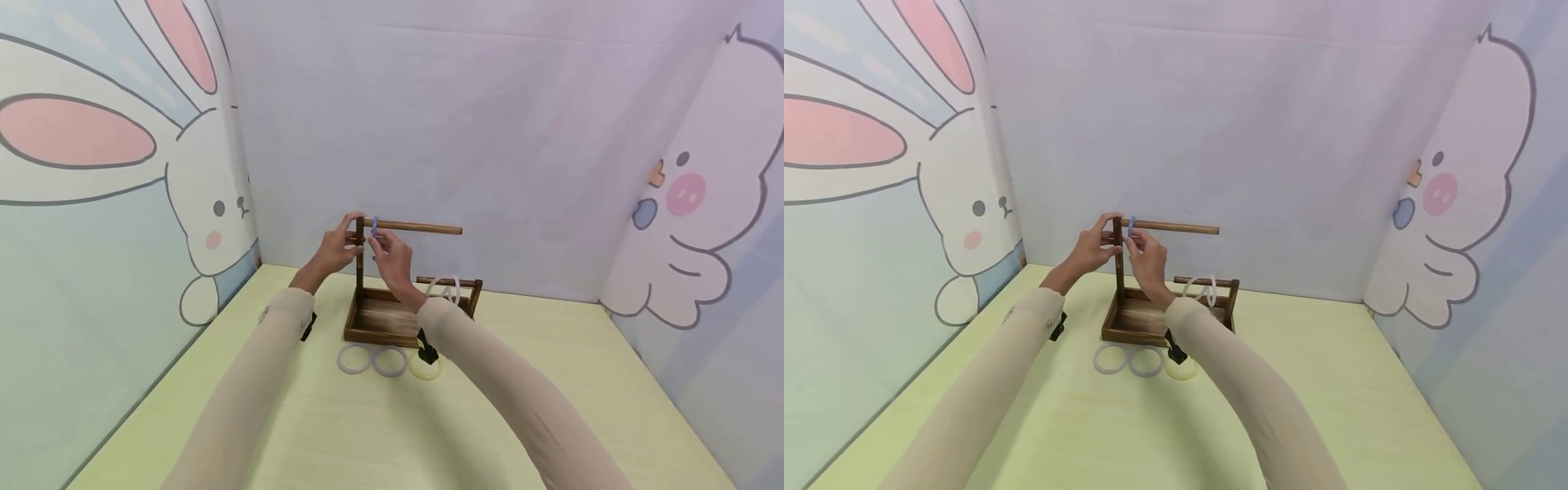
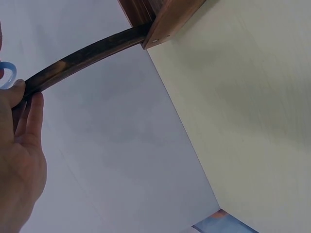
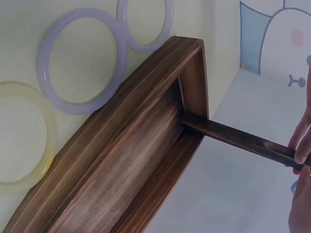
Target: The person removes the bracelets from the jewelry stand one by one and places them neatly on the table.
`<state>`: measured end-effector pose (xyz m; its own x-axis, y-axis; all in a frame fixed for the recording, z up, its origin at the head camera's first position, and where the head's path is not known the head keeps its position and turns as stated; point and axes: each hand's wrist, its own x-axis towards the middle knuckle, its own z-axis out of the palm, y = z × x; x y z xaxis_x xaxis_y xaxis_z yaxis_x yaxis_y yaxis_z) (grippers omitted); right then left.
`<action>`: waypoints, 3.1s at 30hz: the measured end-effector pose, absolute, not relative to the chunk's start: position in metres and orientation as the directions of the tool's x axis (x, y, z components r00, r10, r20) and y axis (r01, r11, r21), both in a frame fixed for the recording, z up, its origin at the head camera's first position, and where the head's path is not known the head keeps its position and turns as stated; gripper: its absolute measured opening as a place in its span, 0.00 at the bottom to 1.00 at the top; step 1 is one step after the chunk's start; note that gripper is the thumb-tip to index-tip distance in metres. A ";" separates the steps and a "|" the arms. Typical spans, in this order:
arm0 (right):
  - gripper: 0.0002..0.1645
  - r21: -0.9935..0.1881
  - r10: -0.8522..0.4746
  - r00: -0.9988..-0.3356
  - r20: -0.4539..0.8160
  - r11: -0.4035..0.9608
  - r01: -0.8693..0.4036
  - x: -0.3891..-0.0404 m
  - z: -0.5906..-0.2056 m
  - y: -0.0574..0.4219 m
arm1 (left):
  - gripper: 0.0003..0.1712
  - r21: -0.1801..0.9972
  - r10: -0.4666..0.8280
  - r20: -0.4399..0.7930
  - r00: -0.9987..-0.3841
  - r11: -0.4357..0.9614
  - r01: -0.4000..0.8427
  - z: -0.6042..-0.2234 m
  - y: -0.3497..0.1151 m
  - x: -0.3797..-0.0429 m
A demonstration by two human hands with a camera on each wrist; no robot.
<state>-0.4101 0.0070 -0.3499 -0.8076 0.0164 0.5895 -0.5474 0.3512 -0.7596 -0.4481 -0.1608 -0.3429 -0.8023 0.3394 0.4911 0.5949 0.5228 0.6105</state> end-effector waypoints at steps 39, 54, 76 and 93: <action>0.16 -0.847 0.058 -0.874 0.482 0.286 -0.448 -0.416 -0.338 0.083 | 0.44 0.636 0.337 0.481 -0.809 0.501 0.587 -0.345 -0.183 -0.460; 0.16 -0.851 0.093 -0.874 0.477 0.298 -0.432 -0.412 -0.340 0.112 | 0.43 0.631 0.335 0.479 -0.811 0.511 0.584 -0.345 -0.181 -0.459; 0.17 -0.856 0.139 -0.882 0.450 0.347 -0.382 -0.402 -0.339 0.144 | 0.44 0.630 0.333 0.481 -0.811 0.512 0.585 -0.349 -0.181 -0.459; 0.15 -0.813 0.136 -0.873 0.469 0.453 -0.366 -0.396 -0.332 0.155 | 0.44 0.624 0.332 0.490 -0.806 0.512 0.590 -0.350 -0.182 -0.457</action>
<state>-0.3958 0.1551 -0.3324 -0.8729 0.1355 0.4687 -0.3662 0.4527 -0.8130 -0.4568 -0.1823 -0.3504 -0.8062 0.3320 0.4897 0.5900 0.5121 0.6242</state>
